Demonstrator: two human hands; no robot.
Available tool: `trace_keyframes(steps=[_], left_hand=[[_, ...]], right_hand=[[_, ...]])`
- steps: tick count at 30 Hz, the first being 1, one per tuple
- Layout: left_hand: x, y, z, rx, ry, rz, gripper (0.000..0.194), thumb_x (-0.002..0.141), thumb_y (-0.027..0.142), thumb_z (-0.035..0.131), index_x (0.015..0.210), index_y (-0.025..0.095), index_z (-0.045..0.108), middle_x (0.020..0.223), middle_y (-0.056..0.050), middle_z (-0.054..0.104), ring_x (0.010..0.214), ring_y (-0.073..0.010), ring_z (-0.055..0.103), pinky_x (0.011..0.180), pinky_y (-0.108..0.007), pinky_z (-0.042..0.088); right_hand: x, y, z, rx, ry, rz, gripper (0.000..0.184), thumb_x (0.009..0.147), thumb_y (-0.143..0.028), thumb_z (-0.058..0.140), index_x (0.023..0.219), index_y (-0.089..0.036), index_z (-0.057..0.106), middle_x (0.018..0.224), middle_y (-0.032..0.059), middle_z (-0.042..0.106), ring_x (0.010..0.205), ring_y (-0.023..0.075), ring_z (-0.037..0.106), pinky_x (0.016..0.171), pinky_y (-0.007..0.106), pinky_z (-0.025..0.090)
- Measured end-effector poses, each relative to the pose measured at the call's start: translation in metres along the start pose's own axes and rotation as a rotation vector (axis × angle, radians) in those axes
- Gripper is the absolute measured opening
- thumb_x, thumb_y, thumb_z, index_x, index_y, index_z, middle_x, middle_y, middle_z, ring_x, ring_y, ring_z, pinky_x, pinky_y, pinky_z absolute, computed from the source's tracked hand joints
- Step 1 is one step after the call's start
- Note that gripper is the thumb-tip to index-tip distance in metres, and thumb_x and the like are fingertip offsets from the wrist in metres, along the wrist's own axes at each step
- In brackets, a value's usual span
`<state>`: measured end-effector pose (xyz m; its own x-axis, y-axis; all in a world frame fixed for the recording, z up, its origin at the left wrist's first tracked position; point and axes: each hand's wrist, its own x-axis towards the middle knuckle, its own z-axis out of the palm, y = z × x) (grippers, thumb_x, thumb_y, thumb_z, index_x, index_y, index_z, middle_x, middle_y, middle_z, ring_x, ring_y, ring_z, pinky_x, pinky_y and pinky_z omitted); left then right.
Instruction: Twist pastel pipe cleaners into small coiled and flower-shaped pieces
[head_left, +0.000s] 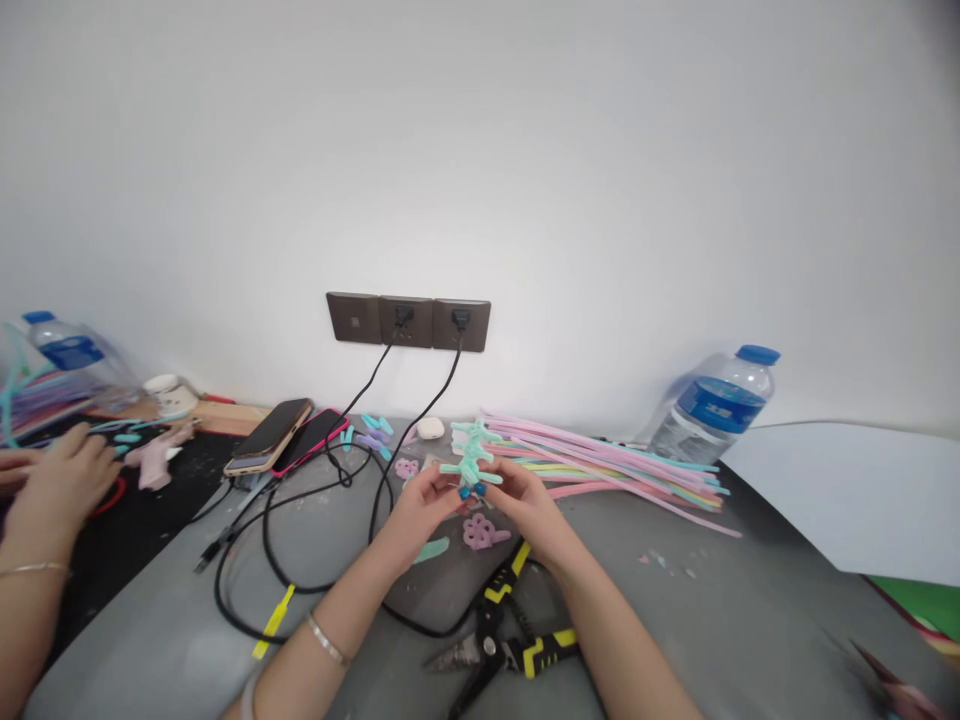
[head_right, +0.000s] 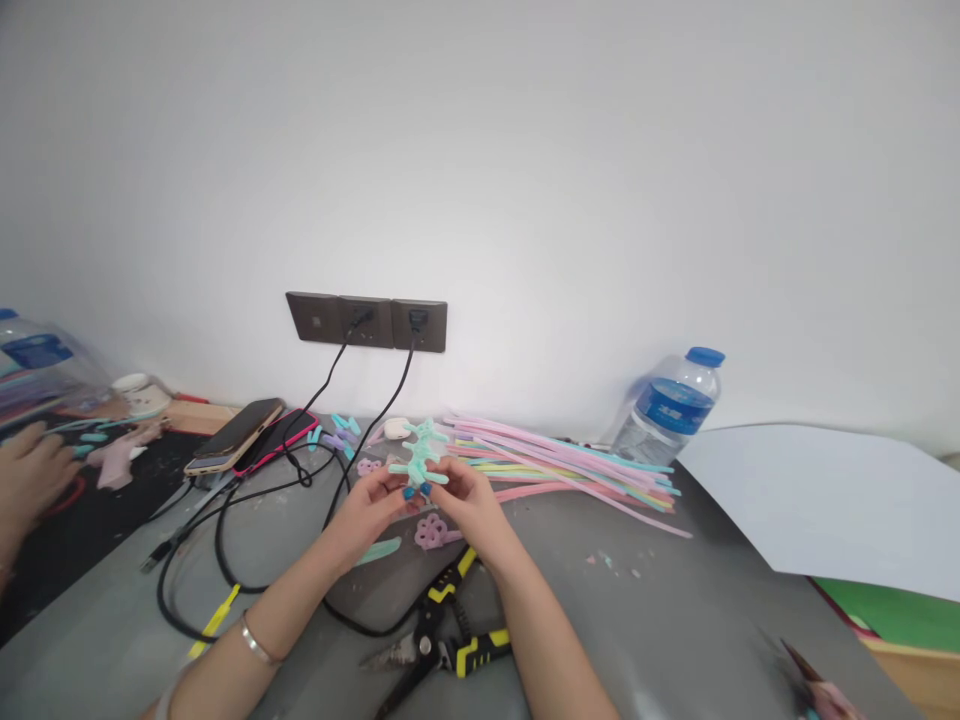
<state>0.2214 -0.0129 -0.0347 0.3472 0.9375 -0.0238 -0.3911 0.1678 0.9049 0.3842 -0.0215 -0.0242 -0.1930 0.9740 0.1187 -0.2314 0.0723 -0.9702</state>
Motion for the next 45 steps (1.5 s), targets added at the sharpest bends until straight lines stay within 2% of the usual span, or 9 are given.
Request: trace_keyframes(steps=[4,9,14,20,24,30,36,40,45], left_hand=[[0.0,0.006,-0.001,-0.08,0.017,-0.065,0.035,0.059,0.039,0.085,0.08,0.014,0.074,0.074,-0.005,0.071,0.069,-0.016,0.066,0.074,-0.031,0.053],[0.002,0.006,-0.004,-0.133,0.028,-0.111,0.033,0.054,0.029,0.089,0.078,0.014,0.072,0.071,-0.003,0.07,0.062,-0.0131,0.065,0.066,-0.027,0.053],[0.002,0.009,-0.002,-0.162,0.078,-0.057,0.027,0.058,0.023,0.086,0.077,0.013,0.07,0.072,-0.002,0.07,0.063,-0.0111,0.064,0.069,-0.025,0.053],[0.002,0.01,0.003,-0.235,0.227,-0.005,0.032,0.05,0.023,0.089,0.073,0.015,0.068,0.068,0.001,0.069,0.063,-0.0116,0.065,0.069,-0.025,0.054],[0.002,0.007,0.002,-0.189,0.224,0.013,0.03,0.052,0.024,0.088,0.071,0.015,0.068,0.068,0.0,0.068,0.067,-0.013,0.066,0.073,-0.027,0.055],[0.004,0.001,-0.003,-0.079,0.226,0.064,0.031,0.053,0.027,0.088,0.073,0.014,0.067,0.068,-0.001,0.068,0.066,-0.0136,0.064,0.071,-0.028,0.055],[0.003,0.002,0.0,-0.098,0.261,0.085,0.034,0.051,0.025,0.088,0.075,0.014,0.067,0.07,-0.001,0.07,0.067,-0.0138,0.064,0.069,-0.027,0.054],[0.001,0.003,0.005,-0.13,0.214,0.041,0.036,0.051,0.025,0.088,0.076,0.014,0.066,0.07,-0.002,0.071,0.068,-0.0151,0.066,0.071,-0.029,0.054],[0.001,0.005,0.004,-0.116,0.135,-0.041,0.038,0.052,0.024,0.089,0.074,0.015,0.059,0.066,0.0,0.071,0.061,-0.0127,0.065,0.066,-0.026,0.054]], right_hand=[[-0.002,-0.002,-0.003,-0.003,-0.036,0.01,0.025,0.073,-0.039,0.074,0.088,-0.02,0.069,0.086,0.003,0.068,0.08,0.0189,0.061,0.075,0.031,0.046],[-0.003,-0.006,0.0,-0.058,-0.074,0.005,0.023,0.074,-0.039,0.072,0.088,-0.021,0.07,0.085,0.0026,0.067,0.078,0.0183,0.059,0.07,0.029,0.045],[-0.001,-0.002,0.0,-0.028,-0.055,0.021,0.028,0.072,-0.04,0.074,0.092,-0.021,0.071,0.082,0.0023,0.066,0.075,0.0174,0.057,0.066,0.027,0.043],[0.0,0.004,-0.002,-0.054,-0.028,0.038,0.026,0.073,-0.039,0.073,0.089,-0.019,0.072,0.07,0.0009,0.063,0.065,0.0143,0.052,0.062,0.027,0.039],[0.002,0.005,-0.001,-0.086,0.018,0.031,0.023,0.07,-0.039,0.075,0.075,-0.017,0.069,0.067,0.0003,0.062,0.059,0.0125,0.048,0.057,0.026,0.036],[0.003,0.01,-0.001,-0.12,0.023,0.007,0.026,0.069,-0.041,0.074,0.07,-0.018,0.062,0.061,-0.0024,0.055,0.055,0.0115,0.045,0.054,0.025,0.035],[0.001,0.007,0.005,-0.086,-0.025,-0.028,0.029,0.072,-0.044,0.073,0.081,-0.019,0.06,0.071,-0.0005,0.057,0.064,0.014,0.052,0.06,0.026,0.041],[0.0,0.004,0.007,-0.048,-0.039,-0.02,0.033,0.073,-0.044,0.073,0.095,-0.021,0.064,0.084,0.0035,0.064,0.078,0.0194,0.06,0.071,0.031,0.048],[0.001,0.008,0.005,-0.008,0.007,-0.012,0.029,0.067,-0.043,0.078,0.083,-0.021,0.068,0.088,0.0044,0.068,0.086,0.023,0.062,0.078,0.035,0.05]])
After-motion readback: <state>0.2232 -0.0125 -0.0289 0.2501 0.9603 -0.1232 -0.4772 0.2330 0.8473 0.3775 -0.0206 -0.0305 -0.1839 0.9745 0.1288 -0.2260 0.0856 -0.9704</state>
